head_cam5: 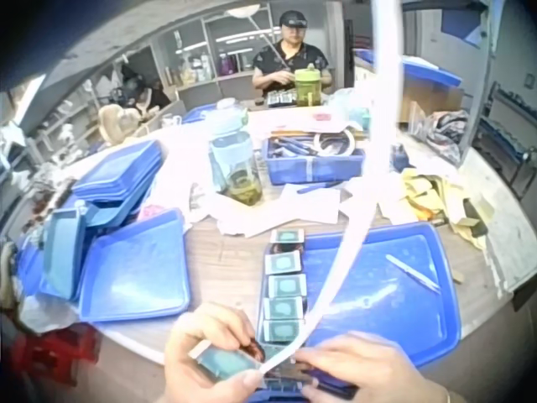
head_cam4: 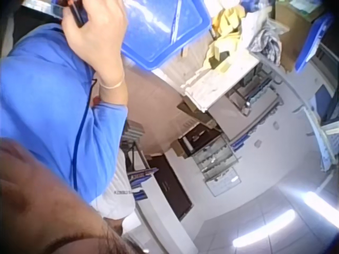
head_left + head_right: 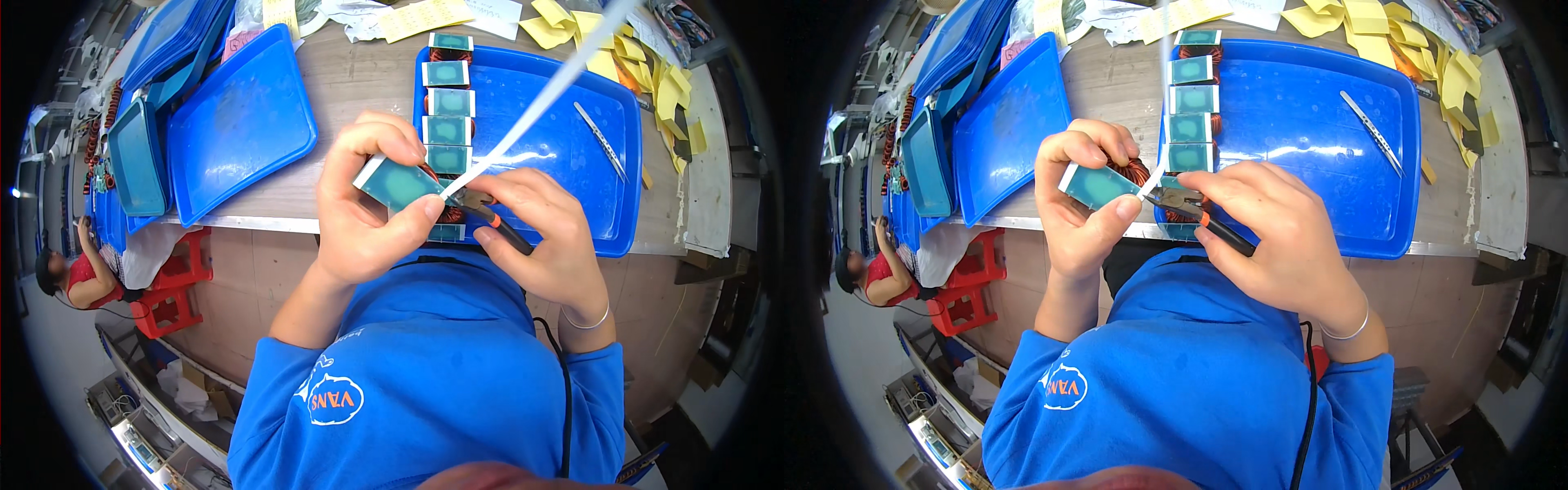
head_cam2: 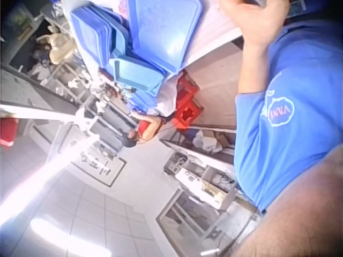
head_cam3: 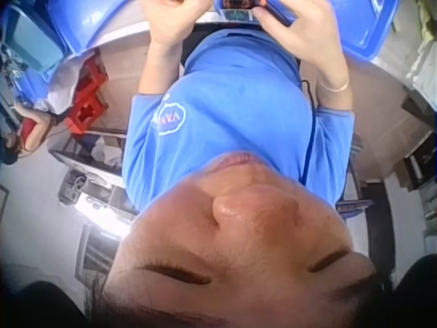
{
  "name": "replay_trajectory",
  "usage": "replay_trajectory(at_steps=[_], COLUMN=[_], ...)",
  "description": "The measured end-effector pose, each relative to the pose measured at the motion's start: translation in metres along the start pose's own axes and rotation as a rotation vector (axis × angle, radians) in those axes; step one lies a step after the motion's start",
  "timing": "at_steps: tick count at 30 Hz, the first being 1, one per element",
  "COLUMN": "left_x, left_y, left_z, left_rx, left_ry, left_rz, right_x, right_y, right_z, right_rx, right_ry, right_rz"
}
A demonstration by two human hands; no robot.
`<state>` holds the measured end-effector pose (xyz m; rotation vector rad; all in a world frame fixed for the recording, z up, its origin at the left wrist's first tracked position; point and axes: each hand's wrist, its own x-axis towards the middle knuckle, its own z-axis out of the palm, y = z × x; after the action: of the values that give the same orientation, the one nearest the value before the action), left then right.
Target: Assembling copper coils into plastic housings and trimming securing strips with pliers.
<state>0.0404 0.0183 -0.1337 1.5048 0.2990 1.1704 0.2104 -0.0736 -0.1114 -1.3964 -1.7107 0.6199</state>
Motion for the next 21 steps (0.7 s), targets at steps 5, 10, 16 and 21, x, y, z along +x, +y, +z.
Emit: replay_trajectory(at_steps=[5,10,16,21], left_x=[-0.002,-0.001,-0.003,-0.004], left_y=[0.002,0.000,-0.002,-0.007], left_z=[-0.001,-0.003,0.001,0.004], left_rx=[0.058,0.152,0.082,-0.120], left_ry=[-0.011,-0.049,-0.015,-0.023], left_rz=[0.012,0.068,0.019,-0.109], right_x=[0.000,0.000,0.001,0.003], right_y=[0.000,-0.002,-0.002,0.006], right_z=[0.002,0.000,-0.007,0.005], right_rx=[-0.013,-0.025,-0.037,0.250], right_ry=[0.007,0.005,-0.024,0.213], right_rz=[-0.028,-0.008,0.045,0.045])
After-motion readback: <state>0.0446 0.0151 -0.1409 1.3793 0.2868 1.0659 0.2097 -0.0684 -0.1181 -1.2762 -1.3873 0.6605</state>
